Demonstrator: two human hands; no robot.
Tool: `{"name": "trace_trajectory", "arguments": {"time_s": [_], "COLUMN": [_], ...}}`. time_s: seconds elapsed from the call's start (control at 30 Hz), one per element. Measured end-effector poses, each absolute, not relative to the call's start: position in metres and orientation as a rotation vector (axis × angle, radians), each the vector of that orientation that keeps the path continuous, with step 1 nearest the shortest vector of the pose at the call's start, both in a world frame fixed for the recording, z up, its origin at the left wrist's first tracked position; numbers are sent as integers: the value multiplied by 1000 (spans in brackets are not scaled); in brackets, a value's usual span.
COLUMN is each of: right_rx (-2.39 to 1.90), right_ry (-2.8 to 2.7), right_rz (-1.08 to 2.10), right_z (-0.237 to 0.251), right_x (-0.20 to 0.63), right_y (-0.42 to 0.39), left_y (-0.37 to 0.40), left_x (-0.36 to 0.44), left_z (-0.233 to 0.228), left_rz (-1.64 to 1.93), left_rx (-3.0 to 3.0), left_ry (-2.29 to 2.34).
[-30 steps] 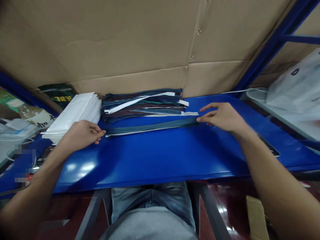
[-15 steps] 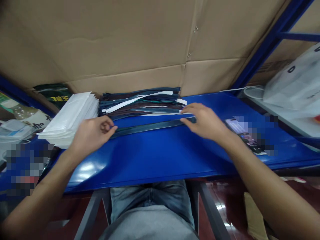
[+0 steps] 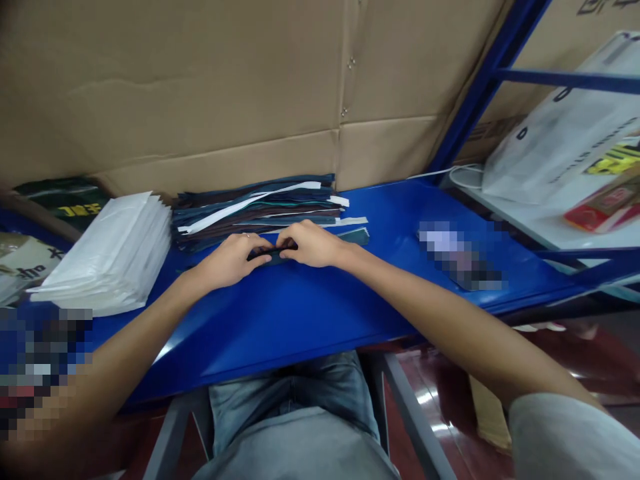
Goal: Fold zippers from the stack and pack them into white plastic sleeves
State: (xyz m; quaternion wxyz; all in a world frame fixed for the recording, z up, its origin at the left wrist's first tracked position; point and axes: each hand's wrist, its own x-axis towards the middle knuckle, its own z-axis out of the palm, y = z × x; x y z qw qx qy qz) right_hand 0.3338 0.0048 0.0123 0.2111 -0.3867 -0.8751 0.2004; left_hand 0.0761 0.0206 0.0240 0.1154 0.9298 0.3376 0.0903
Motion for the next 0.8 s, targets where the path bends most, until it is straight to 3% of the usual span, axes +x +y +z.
{"name": "trace_trajectory", "arguments": {"time_s": [0.33, 0.8], "right_rx": [-1193, -1382], "right_ry": [-2487, -2591], "right_rz": [848, 824], "right_z": [21, 39], "right_x": [329, 315], "right_y": [30, 37], "left_y": [50, 55], "left_x": [59, 29], "left_z": [51, 57], "left_rz": [-130, -260], "left_rx": [2529, 2412], "left_ry": [981, 1035]}}
